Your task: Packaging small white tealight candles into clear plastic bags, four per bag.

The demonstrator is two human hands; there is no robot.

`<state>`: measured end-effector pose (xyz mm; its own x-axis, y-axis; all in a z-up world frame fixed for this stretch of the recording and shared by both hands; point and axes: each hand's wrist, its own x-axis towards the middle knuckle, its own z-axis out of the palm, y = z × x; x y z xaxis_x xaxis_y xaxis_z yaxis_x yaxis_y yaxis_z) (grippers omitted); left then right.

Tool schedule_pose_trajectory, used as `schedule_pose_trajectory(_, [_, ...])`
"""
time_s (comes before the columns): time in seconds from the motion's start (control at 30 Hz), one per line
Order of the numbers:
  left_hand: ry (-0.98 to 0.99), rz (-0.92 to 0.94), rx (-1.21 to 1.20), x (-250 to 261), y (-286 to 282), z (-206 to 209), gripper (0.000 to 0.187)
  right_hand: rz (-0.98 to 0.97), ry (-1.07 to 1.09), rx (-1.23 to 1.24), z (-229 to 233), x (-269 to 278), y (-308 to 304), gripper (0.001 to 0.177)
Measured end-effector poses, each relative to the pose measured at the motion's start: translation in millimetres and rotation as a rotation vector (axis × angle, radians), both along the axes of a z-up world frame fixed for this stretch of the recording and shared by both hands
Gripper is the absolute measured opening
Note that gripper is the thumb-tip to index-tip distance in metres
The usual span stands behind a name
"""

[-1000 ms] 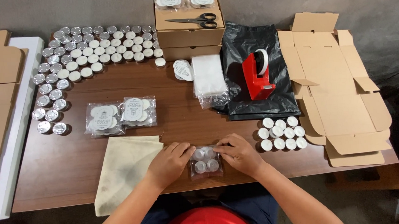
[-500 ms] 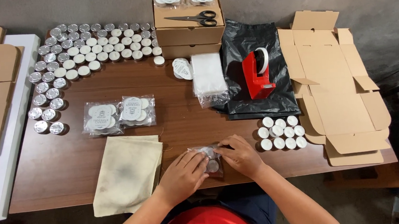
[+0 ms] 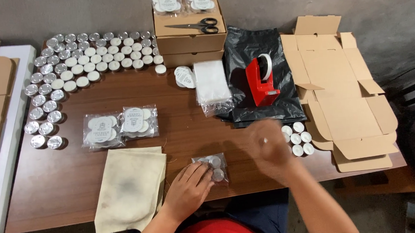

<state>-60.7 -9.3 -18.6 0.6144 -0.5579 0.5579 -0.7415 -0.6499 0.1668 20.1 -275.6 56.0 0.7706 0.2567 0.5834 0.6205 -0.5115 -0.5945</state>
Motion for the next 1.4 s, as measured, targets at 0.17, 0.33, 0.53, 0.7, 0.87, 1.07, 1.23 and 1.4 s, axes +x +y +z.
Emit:
schedule_pose_trajectory(0.17, [-0.045, 0.041, -0.012, -3, -1, -9, 0.030, -0.562, 0.315, -0.195, -5, 95, -92, 0.028])
schedule_pose_trajectory(0.33, [-0.043, 0.059, -0.022, -3, 0, -11, 0.030, -0.637, 0.931, -0.102, 40, 112, -61, 0.053])
schedule_pose_trajectory(0.53, [-0.038, 0.051, -0.024, -3, 0, -8, 0.031, -0.611, 0.923, 0.124, 18, 117, -62, 0.027])
schedule_pose_trajectory(0.7, [-0.039, 0.061, -0.017, -3, 0, -8, 0.030, -0.509, 0.837, 0.822, 4, 108, -68, 0.009])
schedule_pose_trajectory(0.87, [-0.041, 0.070, -0.029, -2, 0, -8, 0.029, -0.502, 0.796, 0.733, -16, 97, -67, 0.012])
schedule_pose_trajectory(1.07, [-0.031, 0.064, -0.025, -2, 0, -9, 0.030, -0.520, 0.678, 0.548, -47, 101, -82, 0.024])
schedule_pose_trajectory(1.23, [-0.044, 0.069, -0.037, -1, 0, -11, 0.029, -0.629, 0.619, -0.004, -38, 101, -83, 0.043])
schedule_pose_trajectory(1.4, [-0.033, 0.052, -0.021, -2, 1, -15, 0.032, -0.552, 0.614, -0.184, -6, 76, -72, 0.060])
